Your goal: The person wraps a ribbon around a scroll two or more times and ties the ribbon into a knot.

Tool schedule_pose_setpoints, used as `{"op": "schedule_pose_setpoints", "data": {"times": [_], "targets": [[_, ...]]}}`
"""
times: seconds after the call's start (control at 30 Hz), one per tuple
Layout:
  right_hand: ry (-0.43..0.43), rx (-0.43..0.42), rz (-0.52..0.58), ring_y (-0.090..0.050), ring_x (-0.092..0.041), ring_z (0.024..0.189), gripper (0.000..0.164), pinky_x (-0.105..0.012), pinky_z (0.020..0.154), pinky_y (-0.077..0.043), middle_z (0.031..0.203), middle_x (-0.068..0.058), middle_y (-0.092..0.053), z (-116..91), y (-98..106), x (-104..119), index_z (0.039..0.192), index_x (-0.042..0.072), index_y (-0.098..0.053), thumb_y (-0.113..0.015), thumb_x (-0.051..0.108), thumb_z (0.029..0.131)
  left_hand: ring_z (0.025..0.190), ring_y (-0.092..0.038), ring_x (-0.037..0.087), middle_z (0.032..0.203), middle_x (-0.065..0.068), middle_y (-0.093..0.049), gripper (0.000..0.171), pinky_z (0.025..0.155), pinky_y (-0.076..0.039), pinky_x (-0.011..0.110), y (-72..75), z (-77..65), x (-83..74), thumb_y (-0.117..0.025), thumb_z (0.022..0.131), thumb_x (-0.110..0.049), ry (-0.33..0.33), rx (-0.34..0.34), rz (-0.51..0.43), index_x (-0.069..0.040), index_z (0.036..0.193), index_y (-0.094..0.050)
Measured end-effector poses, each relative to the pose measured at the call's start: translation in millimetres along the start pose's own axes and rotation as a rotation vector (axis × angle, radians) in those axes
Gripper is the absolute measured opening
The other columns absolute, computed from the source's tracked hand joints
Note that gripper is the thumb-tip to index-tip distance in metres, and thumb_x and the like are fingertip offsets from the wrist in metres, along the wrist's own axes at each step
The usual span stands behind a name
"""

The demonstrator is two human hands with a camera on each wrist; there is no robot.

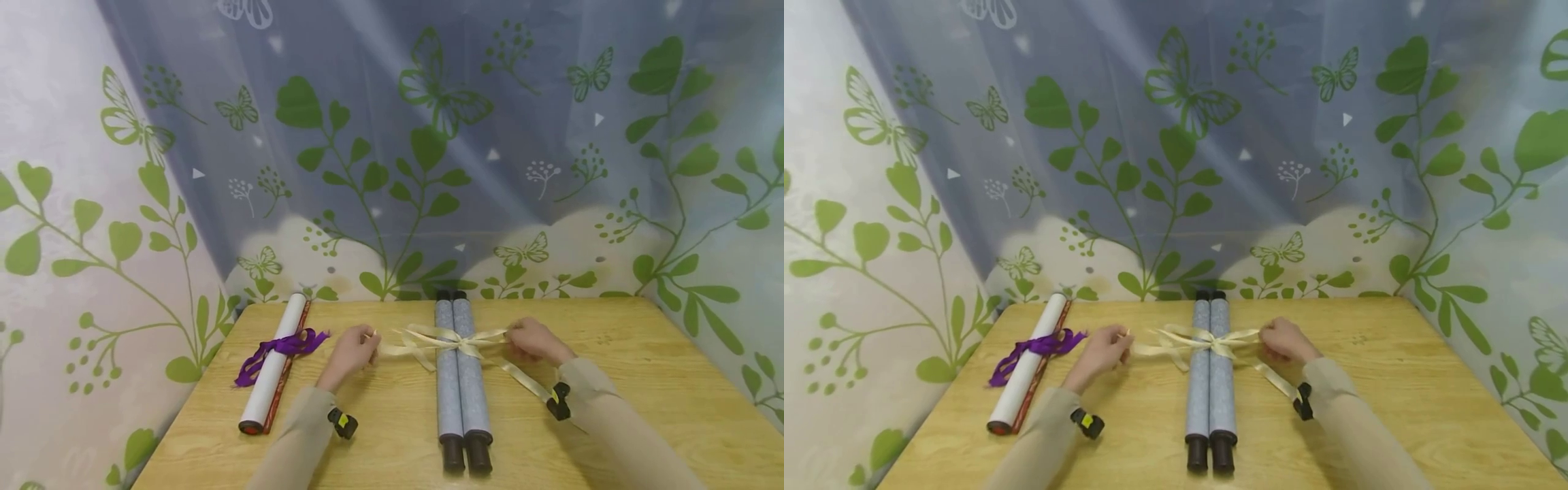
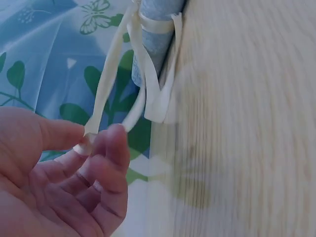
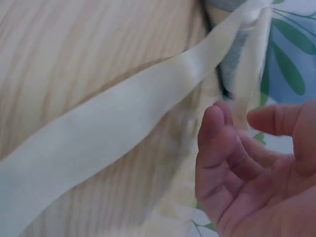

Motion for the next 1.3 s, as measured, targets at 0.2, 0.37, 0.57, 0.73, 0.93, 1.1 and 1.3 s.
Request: {"op": "schedule_pose_setpoints", "data": {"times": [0.2,0.37,0.57,0.73,0.93,1.1,1.3], "targets": [[0.022,0.005,0.129,-0.067,-0.03,0.089,0.052,-0.04,0.069,-0.056,0.112,-0.028,-0.062,-8.0,2.4,8.8,0.142,-0.011,-0.036,-0.039,0.009,0.094,0.092,-0.067,0.033,0.107,0.022,-0.065,0.032,0.071,-0.058,0.043,-10.7,2.3,-5.2,-0.044,0.104,-0.012,-0.031,0.026,-0.081,0.002,0.13,-0.056],[0.056,0.02,0.125,-0.067,-0.029,0.088,0.042,-0.039,0.07,-0.057,0.11,-0.028,-0.063,-13.2,-3.2,14.0,0.133,-0.012,-0.047,-0.042,0.012,0.1,0.086,-0.068,0.025,0.105,0.021,-0.066,0.03,0.071,-0.058,0.044,-22.9,3.8,-13.3,-0.049,0.102,-0.014,-0.077,0.053,-0.061,0.003,0.123,-0.063],[0.059,0.047,0.093,-0.066,-0.02,0.073,0.039,-0.036,0.062,-0.058,0.095,-0.025,-0.067,-19.4,-20.7,21.7,0.124,-0.015,-0.055,-0.048,0.014,0.1,0.08,-0.069,0.025,0.095,0.017,-0.071,0.028,0.061,-0.054,0.032,-42.7,4.0,-27.1,-0.055,0.1,-0.019,-0.107,0.088,-0.007,0.002,0.111,-0.07],[0.028,0.041,0.114,-0.061,-0.018,0.068,0.034,-0.035,0.061,-0.057,0.083,-0.017,-0.062,-22.2,-33.8,26.4,0.121,-0.015,-0.054,-0.049,0.011,0.1,0.077,-0.069,0.033,0.087,0.016,-0.07,0.025,0.057,-0.049,0.026,-63.2,3.5,-38.4,-0.057,0.098,-0.017,-0.138,0.118,0.056,0.003,0.102,-0.073],[0.035,0.024,0.072,-0.064,-0.019,0.069,0.031,-0.037,0.065,-0.058,0.081,-0.016,-0.064,-20.8,-42.4,26.8,0.113,-0.012,-0.061,-0.052,0.015,0.1,0.071,-0.071,0.029,0.088,0.017,-0.072,0.035,0.056,-0.052,0.028,-83.7,0.5,-48.6,-0.06,0.097,-0.026,-0.112,0.147,0.085,0.003,0.116,-0.066],[0.032,0.002,0.054,-0.062,-0.015,0.064,0.03,-0.032,0.063,-0.056,0.072,-0.01,-0.064,-18.8,-45.9,25.2,0.105,-0.008,-0.067,-0.053,0.018,0.1,0.052,-0.055,0.012,0.066,-0.001,-0.059,0.045,0.045,-0.041,0.024,-96.2,-2.8,-54.3,-0.065,0.092,-0.04,-0.099,0.112,0.154,0.002,0.108,-0.065],[0.02,-0.003,0.066,-0.054,-0.011,0.058,0.033,-0.026,0.057,-0.049,0.065,-0.003,-0.059,-17.9,-51.5,29.0,0.087,-0.002,-0.068,-0.054,0.025,0.1,0.053,-0.047,0.013,0.067,0.0,-0.052,0.053,0.046,-0.04,0.029,-110.2,-5.8,-59.1,-0.068,0.084,-0.057,-0.057,0.095,0.246,-0.006,0.095,-0.063]]}}
Point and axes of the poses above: each hand's wrist, its own z-axis towards the middle knuckle, its own y-axis out of the back of the hand, x = y × z, the point moved 5 cm from there along z, towards the middle knuckle
